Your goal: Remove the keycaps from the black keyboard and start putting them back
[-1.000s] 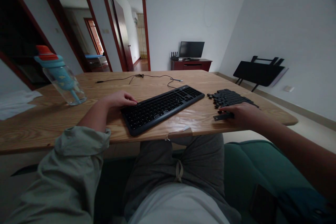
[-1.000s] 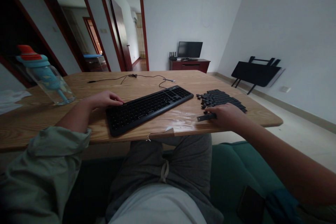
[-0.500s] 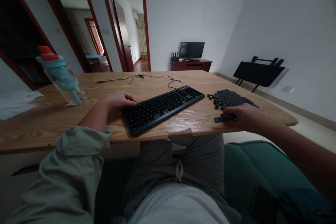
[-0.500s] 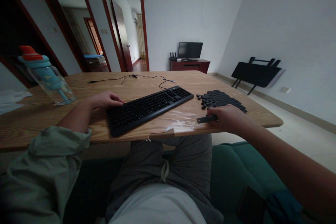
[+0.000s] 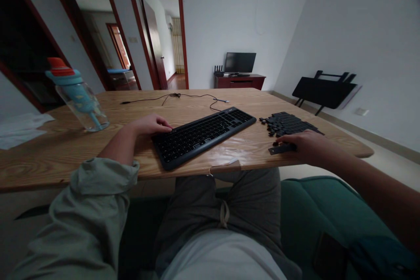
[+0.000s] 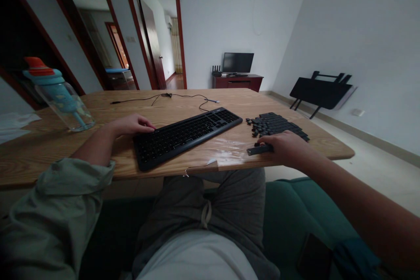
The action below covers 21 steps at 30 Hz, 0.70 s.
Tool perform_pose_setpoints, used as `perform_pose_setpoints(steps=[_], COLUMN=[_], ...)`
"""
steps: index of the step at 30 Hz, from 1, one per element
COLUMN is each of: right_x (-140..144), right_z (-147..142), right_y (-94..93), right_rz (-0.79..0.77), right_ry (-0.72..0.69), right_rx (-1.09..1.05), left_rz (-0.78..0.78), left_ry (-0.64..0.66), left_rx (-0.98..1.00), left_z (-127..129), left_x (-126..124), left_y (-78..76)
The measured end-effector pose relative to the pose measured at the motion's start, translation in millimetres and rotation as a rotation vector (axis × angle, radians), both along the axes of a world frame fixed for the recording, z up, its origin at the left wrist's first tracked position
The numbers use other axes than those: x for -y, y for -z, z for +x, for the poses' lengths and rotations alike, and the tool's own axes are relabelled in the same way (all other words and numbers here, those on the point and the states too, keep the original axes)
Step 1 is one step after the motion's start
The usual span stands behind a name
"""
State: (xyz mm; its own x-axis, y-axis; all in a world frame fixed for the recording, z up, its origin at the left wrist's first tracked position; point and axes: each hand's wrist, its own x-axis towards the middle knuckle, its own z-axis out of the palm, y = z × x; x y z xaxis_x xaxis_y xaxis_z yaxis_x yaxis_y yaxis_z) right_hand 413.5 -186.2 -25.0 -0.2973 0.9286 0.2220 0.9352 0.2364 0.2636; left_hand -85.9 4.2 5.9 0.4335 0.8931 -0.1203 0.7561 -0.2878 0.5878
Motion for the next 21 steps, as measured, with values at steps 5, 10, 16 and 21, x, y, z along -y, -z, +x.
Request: perform_pose_setpoints(steps=[5, 10, 16, 21], right_x=[0.6, 1.0, 7.1, 8.8], right_z=[-1.3, -2.4, -2.4, -1.1], right_y=[2.3, 3.8, 5.4, 3.6], right_rz=[-0.006, 0.052, 0.08, 0.087], right_ry=[0.03, 0.013, -0.031, -0.031], right_rx=[0.007, -0.01, -0.034, -0.014], left_rz=[0.011, 0.013, 0.002, 0.0], left_ry=[0.025, 0.025, 0.032, 0.007], left_rx=[-0.002, 0.002, -0.007, -0.002], left_z=[-2.3, -3.5, -3.2, -1.7], left_x=[-4.7, -6.1, -5.0, -3.6], left_y=[1.5, 3.0, 2.7, 2.0])
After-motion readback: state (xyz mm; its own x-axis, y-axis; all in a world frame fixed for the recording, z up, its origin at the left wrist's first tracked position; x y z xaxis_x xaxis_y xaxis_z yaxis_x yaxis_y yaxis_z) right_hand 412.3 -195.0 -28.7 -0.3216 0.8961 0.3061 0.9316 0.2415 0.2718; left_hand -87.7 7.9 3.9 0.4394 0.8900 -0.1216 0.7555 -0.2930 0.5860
